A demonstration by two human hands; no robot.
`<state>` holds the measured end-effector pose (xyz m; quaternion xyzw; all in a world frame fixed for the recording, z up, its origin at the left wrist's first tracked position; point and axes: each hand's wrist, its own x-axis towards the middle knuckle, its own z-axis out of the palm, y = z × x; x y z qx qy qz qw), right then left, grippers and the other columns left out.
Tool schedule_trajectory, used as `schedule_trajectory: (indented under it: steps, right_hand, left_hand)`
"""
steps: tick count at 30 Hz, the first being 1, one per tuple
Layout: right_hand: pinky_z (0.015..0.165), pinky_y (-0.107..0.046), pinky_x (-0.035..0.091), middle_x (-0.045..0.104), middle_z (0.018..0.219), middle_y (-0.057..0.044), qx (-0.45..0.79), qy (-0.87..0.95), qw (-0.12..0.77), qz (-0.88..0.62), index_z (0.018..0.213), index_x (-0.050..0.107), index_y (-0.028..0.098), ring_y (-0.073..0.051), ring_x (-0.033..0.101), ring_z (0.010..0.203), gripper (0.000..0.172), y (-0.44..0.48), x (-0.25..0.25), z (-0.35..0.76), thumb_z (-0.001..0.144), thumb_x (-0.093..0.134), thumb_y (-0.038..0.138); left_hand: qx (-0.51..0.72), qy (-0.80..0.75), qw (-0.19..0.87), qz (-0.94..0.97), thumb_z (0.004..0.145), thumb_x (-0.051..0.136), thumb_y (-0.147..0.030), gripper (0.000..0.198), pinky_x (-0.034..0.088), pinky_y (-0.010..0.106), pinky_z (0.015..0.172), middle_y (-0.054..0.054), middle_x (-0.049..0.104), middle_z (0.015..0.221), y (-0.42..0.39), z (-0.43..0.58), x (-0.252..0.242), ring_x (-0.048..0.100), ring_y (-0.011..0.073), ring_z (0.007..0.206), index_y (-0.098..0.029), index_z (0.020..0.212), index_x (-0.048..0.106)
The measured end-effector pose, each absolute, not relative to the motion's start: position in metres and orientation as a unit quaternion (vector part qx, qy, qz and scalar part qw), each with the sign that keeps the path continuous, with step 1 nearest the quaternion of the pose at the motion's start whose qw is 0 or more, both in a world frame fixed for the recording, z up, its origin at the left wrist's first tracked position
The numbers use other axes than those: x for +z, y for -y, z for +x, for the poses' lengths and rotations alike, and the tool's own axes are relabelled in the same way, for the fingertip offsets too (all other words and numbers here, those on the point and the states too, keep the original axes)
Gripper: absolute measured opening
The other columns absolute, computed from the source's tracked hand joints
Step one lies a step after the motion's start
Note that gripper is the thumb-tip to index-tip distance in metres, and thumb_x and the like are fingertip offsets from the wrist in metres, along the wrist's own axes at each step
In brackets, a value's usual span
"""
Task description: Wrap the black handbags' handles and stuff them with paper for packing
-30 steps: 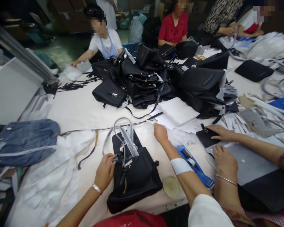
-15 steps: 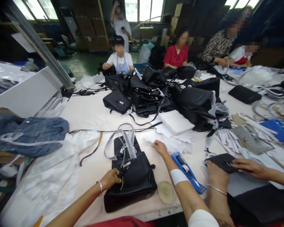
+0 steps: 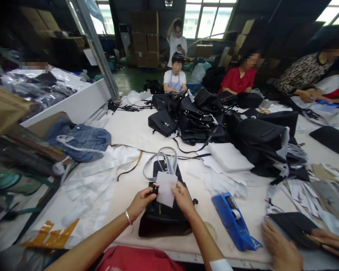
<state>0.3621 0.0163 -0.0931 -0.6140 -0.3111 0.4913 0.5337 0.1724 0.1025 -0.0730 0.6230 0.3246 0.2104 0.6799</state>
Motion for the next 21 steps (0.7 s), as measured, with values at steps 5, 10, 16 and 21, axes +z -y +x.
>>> schedule_trajectory:
  steps: [5, 10, 16, 21]
  right_hand:
    - [0.067, -0.028, 0.047, 0.066, 0.093, -0.003, 0.575, 0.275, 0.516, -0.572, 0.109, 0.059, 0.022, -0.018, 0.058, 0.079, 0.036, -0.021, -0.088, 0.312, 0.077, 0.057, 0.04]
    - [0.069, -0.028, 0.046, 0.066, 0.09, -0.001, 0.581, 0.278, 0.508, -0.572, 0.107, 0.06, 0.023, -0.017, 0.059, 0.078, 0.034, -0.028, -0.087, 0.313, 0.077, 0.058, 0.038]
    - [0.079, -0.036, 0.047, 0.066, 0.102, -0.003, 0.588, 0.276, 0.529, -0.547, 0.116, 0.056, 0.026, -0.022, 0.061, 0.089, 0.04, -0.029, -0.084, 0.305, 0.079, 0.056, 0.039]
    - [0.089, -0.037, 0.044, 0.064, 0.11, -0.006, 0.555, 0.338, 0.538, -0.537, 0.117, 0.056, 0.023, -0.023, 0.059, 0.1, 0.048, -0.031, -0.074, 0.305, 0.072, 0.064, 0.039]
  left_hand:
    - [0.283, -0.344, 0.469, 0.763, 0.078, 0.058, -0.023, 0.014, 0.031, 0.039, 0.102, 0.009, 0.042, 0.131, -0.101, 0.163, -0.076, 0.041, 0.0241, 0.121, -0.019, 0.09, 0.065]
    - [0.292, -0.313, 0.451, 0.783, 0.077, 0.06, -0.02, 0.012, 0.028, 0.038, 0.106, 0.006, 0.029, 0.142, -0.109, 0.156, -0.079, 0.035, 0.0234, 0.127, -0.02, 0.088, 0.064]
    - [0.324, -0.4, 0.603, 0.609, 0.06, 0.076, -0.024, 0.063, 0.043, 0.041, 0.093, 0.011, 0.053, 0.122, -0.119, 0.16, -0.097, 0.056, 0.0235, 0.105, -0.018, 0.117, 0.049]
    - [0.229, -0.339, 0.747, 0.524, 0.067, 0.071, -0.028, 0.045, 0.048, 0.037, 0.083, 0.009, 0.069, 0.097, -0.119, 0.164, -0.101, 0.064, 0.0221, 0.085, -0.012, 0.107, 0.06]
